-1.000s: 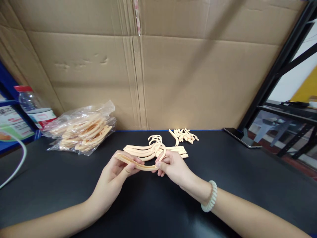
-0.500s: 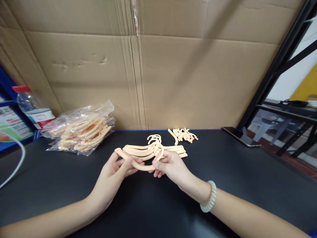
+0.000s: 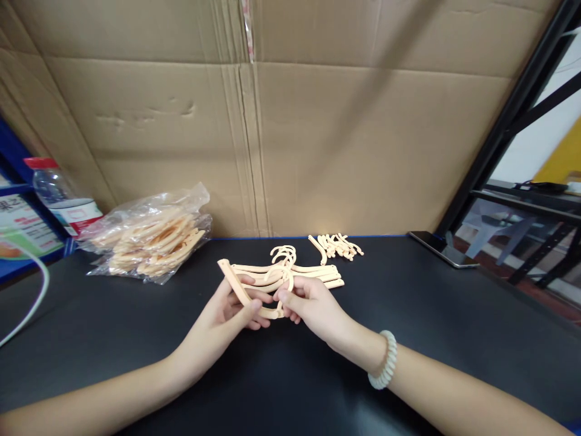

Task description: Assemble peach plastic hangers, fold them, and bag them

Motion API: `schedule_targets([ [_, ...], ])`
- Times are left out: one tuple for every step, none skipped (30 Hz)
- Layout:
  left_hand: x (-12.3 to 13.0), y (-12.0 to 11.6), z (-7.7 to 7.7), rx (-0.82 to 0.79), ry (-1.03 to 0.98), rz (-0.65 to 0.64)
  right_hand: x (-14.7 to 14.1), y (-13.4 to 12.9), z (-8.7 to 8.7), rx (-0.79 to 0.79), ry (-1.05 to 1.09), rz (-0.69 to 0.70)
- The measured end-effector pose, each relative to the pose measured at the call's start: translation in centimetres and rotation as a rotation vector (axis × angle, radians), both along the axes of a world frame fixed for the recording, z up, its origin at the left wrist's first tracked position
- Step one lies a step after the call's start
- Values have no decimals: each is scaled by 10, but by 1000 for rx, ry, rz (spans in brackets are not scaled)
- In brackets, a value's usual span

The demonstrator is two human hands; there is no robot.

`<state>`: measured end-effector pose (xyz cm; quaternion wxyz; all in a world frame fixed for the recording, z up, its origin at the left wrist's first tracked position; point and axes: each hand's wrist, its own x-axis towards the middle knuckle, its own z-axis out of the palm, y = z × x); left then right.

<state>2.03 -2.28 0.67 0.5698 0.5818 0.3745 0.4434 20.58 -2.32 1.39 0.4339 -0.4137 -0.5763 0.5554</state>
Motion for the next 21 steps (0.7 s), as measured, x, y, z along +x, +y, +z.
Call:
schedule_targets([
  [0, 0, 0, -3, 4, -38, 0, 0, 0, -1, 15, 6],
  [0, 0, 0, -6, 4, -72, 0, -1, 1, -4, 32, 15],
  [0, 0, 0, -9, 0, -96, 0, -1, 2, -8, 49, 25],
  [-1, 1, 0, -11, -8, -110, 1, -1, 3, -15, 66, 32],
  [-1, 1, 0, -13, -17, -114, 1, -1, 4, -24, 79, 38],
  [-2, 2, 1, -16, -25, -110, 2, -2, 5, -31, 90, 43],
  [-2, 3, 1, -18, -31, -105, 2, -2, 6, -34, 100, 49],
  [-3, 4, 2, -19, -34, -99, 2, -3, 6, -30, 106, 56],
  [-3, 4, 3, -20, -32, -97, 2, -4, 6, -20, 111, 67],
  [-3, 5, 4, -21, -27, -96, 1, -4, 6, -8, 115, 76],
  [-2, 4, 5, -24, -23, -95, 1, -4, 6, 5, 117, 81],
  [-2, 4, 5, -28, -22, -94, 1, -4, 7, 17, 117, 78],
  [-2, 4, 6, -33, -23, -89, 3, -2, 7, 29, 110, 66],
  [-1, 3, 7, -38, -26, -83, 6, 1, 8, 51, 92, 46],
  [-1, 2, 7, -41, -30, -73, 11, 6, 10, 95, 54, 16],
  [-1, 2, 7, -42, -33, -61, 18, 12, 11, 163, -8, -26],
  [-1, 2, 7, -42, -32, -49, 27, 19, 13, 263, -101, -84],
  [-1, 2, 7, -40, -30, -41, 38, 27, 15, 388, -229, -153],
  [-1, 2, 7, -38, -27, -35, 50, 36, 16, 519, -376, -238],
  [-1, 2, 7, -36, -26, -32, 63, 44, 17, 638, -557, -310],
  [-1, 2, 7, -36, -26, -29, 75, 51, 17, 758, -743, -332],
])
